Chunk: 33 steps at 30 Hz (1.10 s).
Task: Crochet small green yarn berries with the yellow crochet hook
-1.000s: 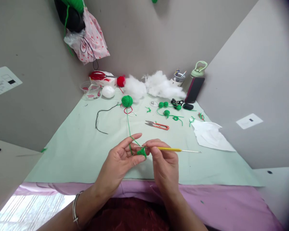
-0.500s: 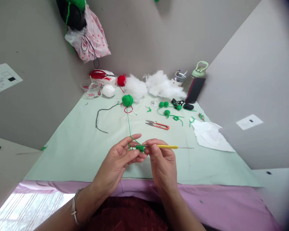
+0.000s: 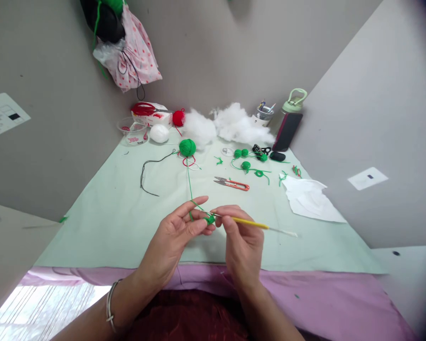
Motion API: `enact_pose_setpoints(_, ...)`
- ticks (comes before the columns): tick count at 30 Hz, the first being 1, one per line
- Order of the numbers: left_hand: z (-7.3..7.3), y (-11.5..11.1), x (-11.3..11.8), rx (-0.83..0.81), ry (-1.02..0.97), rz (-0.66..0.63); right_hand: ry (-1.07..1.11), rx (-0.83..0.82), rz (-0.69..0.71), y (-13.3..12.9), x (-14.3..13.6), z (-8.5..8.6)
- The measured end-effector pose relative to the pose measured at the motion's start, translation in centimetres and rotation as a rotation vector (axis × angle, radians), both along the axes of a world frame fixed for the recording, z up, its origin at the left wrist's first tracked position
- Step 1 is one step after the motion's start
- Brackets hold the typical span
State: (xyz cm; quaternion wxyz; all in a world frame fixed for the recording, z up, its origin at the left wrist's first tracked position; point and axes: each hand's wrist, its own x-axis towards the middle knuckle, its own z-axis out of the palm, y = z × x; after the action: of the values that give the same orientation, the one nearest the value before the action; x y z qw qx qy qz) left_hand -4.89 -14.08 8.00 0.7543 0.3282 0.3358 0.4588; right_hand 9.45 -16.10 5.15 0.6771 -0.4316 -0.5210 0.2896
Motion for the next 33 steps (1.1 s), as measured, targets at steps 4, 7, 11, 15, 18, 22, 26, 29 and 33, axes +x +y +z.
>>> enact_pose_setpoints(4, -0.4, -0.4, 0.0, 0.074, 0.033, 0.017, -0.567, 0.300, -0.274, -0.4, 0.2, -0.5)
enact_pose_setpoints(7, -0.3, -0.6, 0.1, 0.048, 0.000, 0.001, -0.617, 0.402, -0.339, -0.4, 0.0, -0.7)
enact_pose_setpoints(11, 0.3, -0.4, 0.1, -0.073, -0.091, -0.062, -0.209, 0.250, -0.102, -0.4, -0.2, 0.1)
enact_pose_setpoints(15, 0.7, -0.1, 0.0, -0.125, -0.118, -0.063, 0.156, 0.031, 0.129, 0.0, 0.3, 0.8)
enact_pose_setpoints(18, 0.8, 0.0, -0.1, -0.131, -0.108, -0.053, 0.345, -0.084, 0.205, 0.4, 0.6, 1.0)
enact_pose_setpoints(22, 0.7, 0.0, -0.1, -0.103, -0.070, -0.045, 0.396, -0.109, 0.235, 0.6, 0.7, 1.0)
enact_pose_setpoints(26, 0.6, 0.0, -0.2, -0.032, -0.004, -0.028, 0.312, -0.081, 0.233, 0.2, 0.8, 1.0)
enact_pose_setpoints(29, 0.4, -0.1, -0.3, 0.032, 0.050, -0.002, 0.164, -0.023, 0.166, -0.1, 1.0, 1.2)
enact_pose_setpoints(33, -0.1, -0.2, -0.5, 0.133, 0.144, 0.044, -0.080, 0.084, 0.069, -0.7, 1.0, 1.6)
